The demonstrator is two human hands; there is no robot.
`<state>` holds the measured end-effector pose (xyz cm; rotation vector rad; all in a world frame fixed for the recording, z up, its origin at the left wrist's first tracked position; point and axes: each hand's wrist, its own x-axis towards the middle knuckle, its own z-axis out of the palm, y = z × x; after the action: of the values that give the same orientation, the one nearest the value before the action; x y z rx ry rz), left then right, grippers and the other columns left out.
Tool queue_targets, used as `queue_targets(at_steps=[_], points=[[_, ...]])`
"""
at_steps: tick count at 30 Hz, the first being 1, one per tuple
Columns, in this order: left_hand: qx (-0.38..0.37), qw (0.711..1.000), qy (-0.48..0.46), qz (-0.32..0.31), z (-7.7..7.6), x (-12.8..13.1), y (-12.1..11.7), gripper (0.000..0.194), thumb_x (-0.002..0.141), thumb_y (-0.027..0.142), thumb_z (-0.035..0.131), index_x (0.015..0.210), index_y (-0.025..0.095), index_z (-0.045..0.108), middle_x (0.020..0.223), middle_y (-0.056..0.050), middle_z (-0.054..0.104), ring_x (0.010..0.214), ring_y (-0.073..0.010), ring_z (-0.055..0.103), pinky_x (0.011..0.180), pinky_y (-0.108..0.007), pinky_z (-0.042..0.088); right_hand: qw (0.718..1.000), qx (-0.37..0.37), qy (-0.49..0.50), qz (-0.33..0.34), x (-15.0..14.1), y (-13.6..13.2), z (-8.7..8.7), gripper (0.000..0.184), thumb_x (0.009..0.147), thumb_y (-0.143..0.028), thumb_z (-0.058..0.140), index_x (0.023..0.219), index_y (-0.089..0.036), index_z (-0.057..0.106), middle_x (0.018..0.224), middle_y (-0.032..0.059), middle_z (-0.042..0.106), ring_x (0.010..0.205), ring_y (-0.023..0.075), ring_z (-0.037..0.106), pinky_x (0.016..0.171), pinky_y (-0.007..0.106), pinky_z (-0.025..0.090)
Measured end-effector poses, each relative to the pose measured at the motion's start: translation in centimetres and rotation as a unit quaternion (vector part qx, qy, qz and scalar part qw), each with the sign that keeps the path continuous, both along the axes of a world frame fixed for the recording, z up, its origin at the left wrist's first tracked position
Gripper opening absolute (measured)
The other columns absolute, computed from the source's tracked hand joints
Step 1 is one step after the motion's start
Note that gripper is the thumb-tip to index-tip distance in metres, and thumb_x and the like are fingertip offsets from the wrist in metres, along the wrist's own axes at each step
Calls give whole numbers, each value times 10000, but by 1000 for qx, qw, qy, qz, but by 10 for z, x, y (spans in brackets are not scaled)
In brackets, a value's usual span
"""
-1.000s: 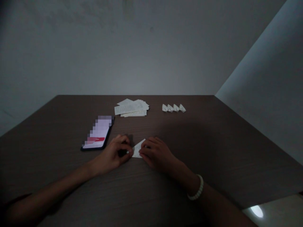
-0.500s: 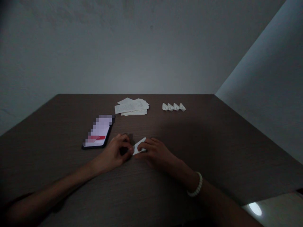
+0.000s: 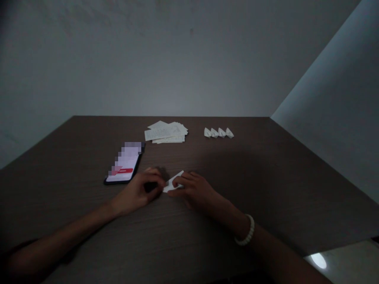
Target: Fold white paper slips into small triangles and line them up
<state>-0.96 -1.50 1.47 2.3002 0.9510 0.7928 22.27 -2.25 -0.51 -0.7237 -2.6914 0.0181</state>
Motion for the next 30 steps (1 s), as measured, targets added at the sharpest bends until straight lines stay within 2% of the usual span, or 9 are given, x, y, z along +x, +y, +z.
queue_targets(at_steps=[3, 6, 8, 12, 17, 25, 30], points=[[42, 998, 17, -36, 2, -8, -4, 228, 856, 123, 481, 861, 172, 704, 692, -19, 561, 684, -155, 548, 622, -280, 435, 1000, -2, -3, -8, 0, -1, 1, 384, 798, -100, 598, 1126, -297, 636, 1129, 34, 597, 1014, 195, 527, 834, 335, 406], [127, 980, 109, -105, 2, -15, -8, 280, 868, 130, 440, 928, 155, 711, 685, -38, 587, 637, -164, 558, 578, -282, 419, 1000, -4, 2, -5, 1, -1, 0, 383, 795, -92, 593, 1119, -294, 634, 1111, 30, 600, 991, 190, 530, 832, 333, 407], [162, 966, 157, -129, 1, -17, -10, 293, 863, 144, 439, 989, 153, 704, 697, -43, 614, 615, -168, 571, 563, -284, 427, 1000, -5, 3, -3, 1, -1, -1, 374, 799, -102, 597, 1120, -291, 629, 1112, 33, 597, 996, 193, 527, 833, 337, 406], [147, 967, 173, -116, -2, -17, -9, 318, 859, 138, 439, 1036, 170, 701, 683, -30, 641, 579, -154, 593, 535, -258, 435, 1000, -1, 3, -5, 0, -1, -1, 371, 796, -92, 593, 1108, -292, 628, 1110, 33, 594, 998, 197, 523, 821, 338, 400], [106, 984, 123, -75, -4, -16, -7, 303, 853, 130, 437, 899, 166, 735, 732, -47, 697, 625, -157, 637, 580, -263, 466, 1000, -11, -4, 3, 1, 0, 0, 373, 800, -99, 588, 1123, -285, 618, 1121, 33, 588, 991, 199, 520, 818, 338, 395], [167, 965, 178, -98, -4, -18, -8, 291, 875, 173, 435, 917, 168, 723, 674, -44, 645, 578, -164, 582, 525, -271, 414, 1000, -4, -30, 0, -1, -1, 2, 344, 859, -114, 545, 1156, -280, 599, 1097, 44, 583, 996, 202, 505, 842, 344, 392], [165, 967, 169, -97, -5, -18, -7, 290, 872, 160, 433, 919, 172, 719, 660, -34, 635, 576, -158, 584, 520, -270, 411, 999, -5, -45, 3, -2, -2, 5, 391, 880, -91, 510, 1202, -301, 579, 1108, 44, 577, 985, 202, 501, 833, 345, 389]])
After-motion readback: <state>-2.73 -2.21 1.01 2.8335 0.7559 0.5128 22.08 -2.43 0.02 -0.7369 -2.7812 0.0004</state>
